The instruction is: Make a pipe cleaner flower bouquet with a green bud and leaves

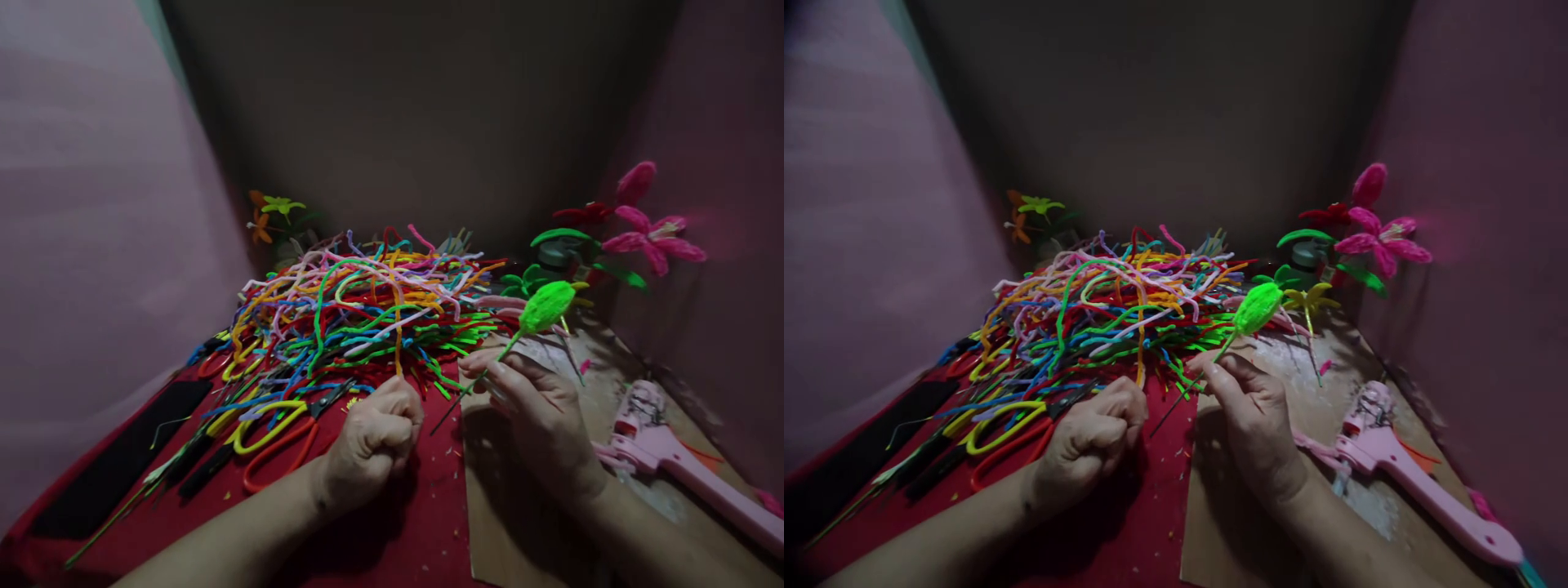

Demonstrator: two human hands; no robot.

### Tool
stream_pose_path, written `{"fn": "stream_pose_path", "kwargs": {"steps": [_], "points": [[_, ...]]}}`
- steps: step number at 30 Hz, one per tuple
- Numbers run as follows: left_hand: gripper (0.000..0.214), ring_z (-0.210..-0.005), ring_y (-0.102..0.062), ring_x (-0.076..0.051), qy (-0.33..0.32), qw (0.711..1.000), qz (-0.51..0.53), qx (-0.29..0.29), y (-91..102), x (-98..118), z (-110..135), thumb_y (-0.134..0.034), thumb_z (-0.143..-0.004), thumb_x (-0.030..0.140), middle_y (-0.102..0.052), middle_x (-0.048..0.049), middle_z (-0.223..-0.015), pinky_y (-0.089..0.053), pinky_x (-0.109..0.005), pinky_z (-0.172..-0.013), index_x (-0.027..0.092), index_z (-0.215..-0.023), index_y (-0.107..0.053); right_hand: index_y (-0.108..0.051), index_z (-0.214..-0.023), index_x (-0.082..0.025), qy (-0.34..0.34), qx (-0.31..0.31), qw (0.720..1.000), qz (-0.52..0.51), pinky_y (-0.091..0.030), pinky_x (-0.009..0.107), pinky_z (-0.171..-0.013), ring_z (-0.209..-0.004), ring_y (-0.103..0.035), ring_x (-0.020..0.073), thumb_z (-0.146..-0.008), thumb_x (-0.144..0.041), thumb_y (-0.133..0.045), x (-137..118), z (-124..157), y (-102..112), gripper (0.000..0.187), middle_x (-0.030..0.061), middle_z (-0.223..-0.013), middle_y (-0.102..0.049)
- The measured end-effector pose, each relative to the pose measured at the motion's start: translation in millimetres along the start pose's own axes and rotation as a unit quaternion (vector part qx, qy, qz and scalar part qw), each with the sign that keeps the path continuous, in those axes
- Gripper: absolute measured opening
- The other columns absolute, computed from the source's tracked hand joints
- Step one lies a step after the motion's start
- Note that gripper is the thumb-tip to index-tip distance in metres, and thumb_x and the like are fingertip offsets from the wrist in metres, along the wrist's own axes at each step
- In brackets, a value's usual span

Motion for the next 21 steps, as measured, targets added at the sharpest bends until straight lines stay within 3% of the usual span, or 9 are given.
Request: {"fn": "stream_pose_path", "kwargs": {"steps": [2,4,7,9,11,14,18,21], "points": [[0.025,-0.07,-0.049,-0.014,-0.005,1.0,0.001,-0.006,-0.6,6.3,1.3,-0.04,-0.075,0.001,-0.051,-0.0022,-0.066,-0.042,-0.031,-0.07,0.017,-0.058,-0.049,-0.07,-0.078,-0.024,-0.007,0.001,1.0,0.012,-0.04,0.028,-0.069,-0.072,-0.054,0.0144,-0.082,-0.032,-0.056,-0.5,0.8,0.9,0.017,0.0008,-0.08,-0.064],[0.022,-0.082,-0.052,-0.017,-0.009,1.0,-0.019,-0.007,-0.3,12.8,3.4,-0.043,-0.075,0.002,-0.056,-0.0069,-0.083,-0.044,-0.033,-0.075,0.017,-0.085,-0.056,-0.07,-0.076,-0.023,-0.008,0.005,1.0,0.029,-0.04,0.027,-0.066,-0.072,-0.054,0.0142,-0.081,-0.033,-0.056,-3.3,1.8,1.1,0.018,0.0008,-0.08,-0.064],[0.036,-0.094,-0.053,-0.02,-0.051,0.997,-0.061,-0.012,0.1,24.0,6.5,-0.05,-0.075,0.006,-0.055,-0.0134,-0.1,-0.046,-0.033,-0.079,0.014,-0.11,-0.05,-0.069,-0.075,-0.023,-0.017,0.022,0.999,0.046,-0.038,0.026,-0.061,-0.072,-0.055,0.0146,-0.08,-0.035,-0.056,-6.5,3.3,1.7,0.018,0.0008,-0.08,-0.064],[0.032,-0.088,-0.054,-0.02,-0.099,0.991,-0.086,-0.031,-2.2,31.7,8.1,-0.054,-0.076,0.014,-0.057,-0.0149,-0.097,-0.047,-0.032,-0.074,0.012,-0.108,-0.051,-0.069,-0.077,-0.024,-0.036,0.035,0.998,0.048,-0.038,0.025,-0.058,-0.073,-0.054,0.015,-0.08,-0.038,-0.056,-6.0,4.6,2.7,0.019,0.0013,-0.084,-0.064],[0.019,-0.071,-0.054,-0.018,-0.147,0.981,-0.114,-0.052,-7.1,38.4,9.9,-0.055,-0.079,0.026,-0.06,-0.012,-0.08,-0.045,-0.031,-0.062,0.013,-0.091,-0.056,-0.069,-0.078,-0.025,-0.055,0.041,0.996,0.049,-0.038,0.025,-0.056,-0.076,-0.055,0.0164,-0.079,-0.04,-0.056,-4.2,5.9,3.8,0.02,0.0019,-0.088,-0.065],[0.038,-0.045,-0.039,-0.012,-0.196,0.965,-0.171,-0.037,-15.9,44.1,13.7,-0.05,-0.083,0.041,-0.045,-0.0014,-0.045,-0.031,-0.03,-0.046,0.018,-0.053,-0.046,-0.069,-0.08,-0.025,-0.066,0.045,0.996,0.048,-0.038,0.025,-0.056,-0.08,-0.055,0.0185,-0.077,-0.043,-0.058,-1.0,7.5,5.5,0.021,0.0028,-0.09,-0.065],[0.042,-0.039,-0.032,-0.01,-0.2,0.955,-0.219,-0.008,-24.6,45.3,17.0,-0.046,-0.084,0.024,-0.037,0.0011,-0.039,-0.024,-0.03,-0.042,0.02,-0.044,-0.036,-0.069,-0.081,-0.025,-0.082,0.043,0.995,0.032,-0.04,0.026,-0.059,-0.085,-0.056,0.0202,-0.076,-0.043,-0.059,2.0,8.9,6.3,0.021,0.0036,-0.089,-0.065],[0.024,-0.048,-0.046,-0.012,-0.189,0.96,-0.207,-0.006,-25.2,48.8,13.5,-0.046,-0.081,0.017,-0.054,-0.0041,-0.052,-0.036,-0.029,-0.049,0.015,-0.058,-0.054,-0.069,-0.079,-0.025,-0.092,0.045,0.995,0.011,-0.041,0.027,-0.063,-0.087,-0.056,0.0206,-0.074,-0.041,-0.061,0.3,9.7,6.2,0.019,0.0036,-0.095,-0.064]]}}
Point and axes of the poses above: each hand's wrist, its own z-axis away from the middle knuckle, its own y-axis out of the back of the hand, x = y × z, the point moved 3 cm from there along -z, towards the middle knuckle
